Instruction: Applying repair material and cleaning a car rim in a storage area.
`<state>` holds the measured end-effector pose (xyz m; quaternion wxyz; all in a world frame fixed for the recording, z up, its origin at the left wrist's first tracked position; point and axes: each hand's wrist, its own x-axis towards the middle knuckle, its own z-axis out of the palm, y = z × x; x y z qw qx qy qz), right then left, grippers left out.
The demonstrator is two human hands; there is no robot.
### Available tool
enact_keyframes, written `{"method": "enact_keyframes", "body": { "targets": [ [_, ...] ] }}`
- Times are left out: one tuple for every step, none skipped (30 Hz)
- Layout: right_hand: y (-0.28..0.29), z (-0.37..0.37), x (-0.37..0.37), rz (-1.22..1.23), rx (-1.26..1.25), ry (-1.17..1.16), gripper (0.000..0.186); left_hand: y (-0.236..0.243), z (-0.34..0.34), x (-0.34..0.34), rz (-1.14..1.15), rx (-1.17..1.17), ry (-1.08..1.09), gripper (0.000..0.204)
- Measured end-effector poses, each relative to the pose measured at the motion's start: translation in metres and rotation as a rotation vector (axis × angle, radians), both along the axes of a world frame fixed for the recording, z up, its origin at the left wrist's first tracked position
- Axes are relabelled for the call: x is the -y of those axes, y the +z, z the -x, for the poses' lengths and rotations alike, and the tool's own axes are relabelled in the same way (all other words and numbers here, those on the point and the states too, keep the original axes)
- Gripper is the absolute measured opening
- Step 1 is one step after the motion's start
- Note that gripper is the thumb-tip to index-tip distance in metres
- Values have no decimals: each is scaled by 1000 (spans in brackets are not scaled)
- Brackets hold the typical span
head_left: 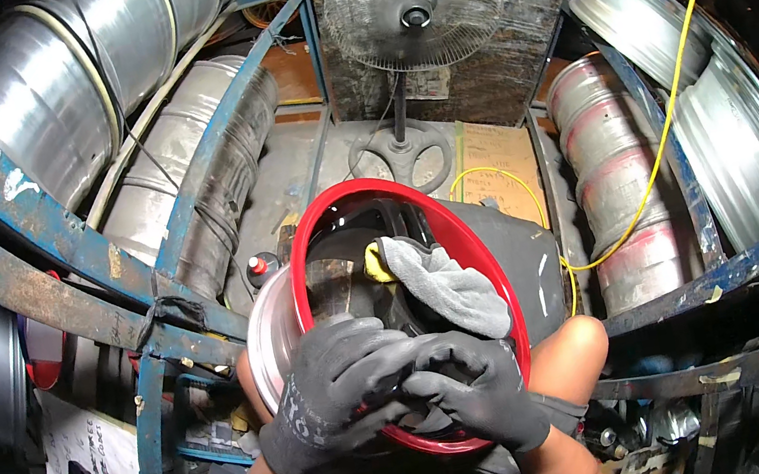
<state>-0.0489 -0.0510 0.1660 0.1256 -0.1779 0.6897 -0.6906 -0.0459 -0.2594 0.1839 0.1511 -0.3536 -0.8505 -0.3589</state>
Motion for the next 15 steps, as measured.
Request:
{"method": "enact_keyframes", "body": {
  "targets": [
    [4, 1, -2, -21, 32, 63, 15, -2, -3, -1, -51, 16, 21, 62],
    [1, 1, -5, -21, 35, 52, 15, -7, -4, -2, -103, 41, 11, 60],
    [-3, 2, -6, 55, 149, 125, 16, -8, -5, -3, -102, 45, -1, 60],
    [-6, 2, -7, 132, 263, 199, 18, -8, -5, -4, -175, 114, -2, 60],
    [-7, 1, -6, 137, 264, 195, 18, -8, -8, -6, -245, 180, 3, 59],
    [-8, 0, -3, 202, 270, 209, 20, -14, -11, -7, -311, 214, 27, 59],
    [-8, -1, 1, 267, 277, 224, 23, -14, -13, -8, -306, 216, 27, 59],
    [-11, -3, 3, 304, 328, 193, 24, -13, -13, -11, -285, 198, 52, 59],
    [-13, -3, 3, 306, 327, 186, 24, -12, -12, -14, -265, 179, 79, 59],
    [-14, -3, 2, 376, 421, 176, 24, -9, -11, -19, -228, 170, 100, 57],
    [-16, -2, 2, 447, 517, 173, 23, -8, -10, -22, -226, 171, 101, 57],
    [-20, -3, 2, 464, 535, 152, 24, -7, -9, -23, -193, 134, 109, 55],
    [-23, -3, 2, 464, 536, 153, 24, -7, -8, -24, -161, 97, 117, 54],
    [-26, -3, 0, 451, 496, 147, 24, -11, -10, -23, -134, 91, 140, 52],
    [-29, -4, -1, 438, 457, 139, 24, -14, -10, -24, -137, 93, 145, 52]
  ]
}}
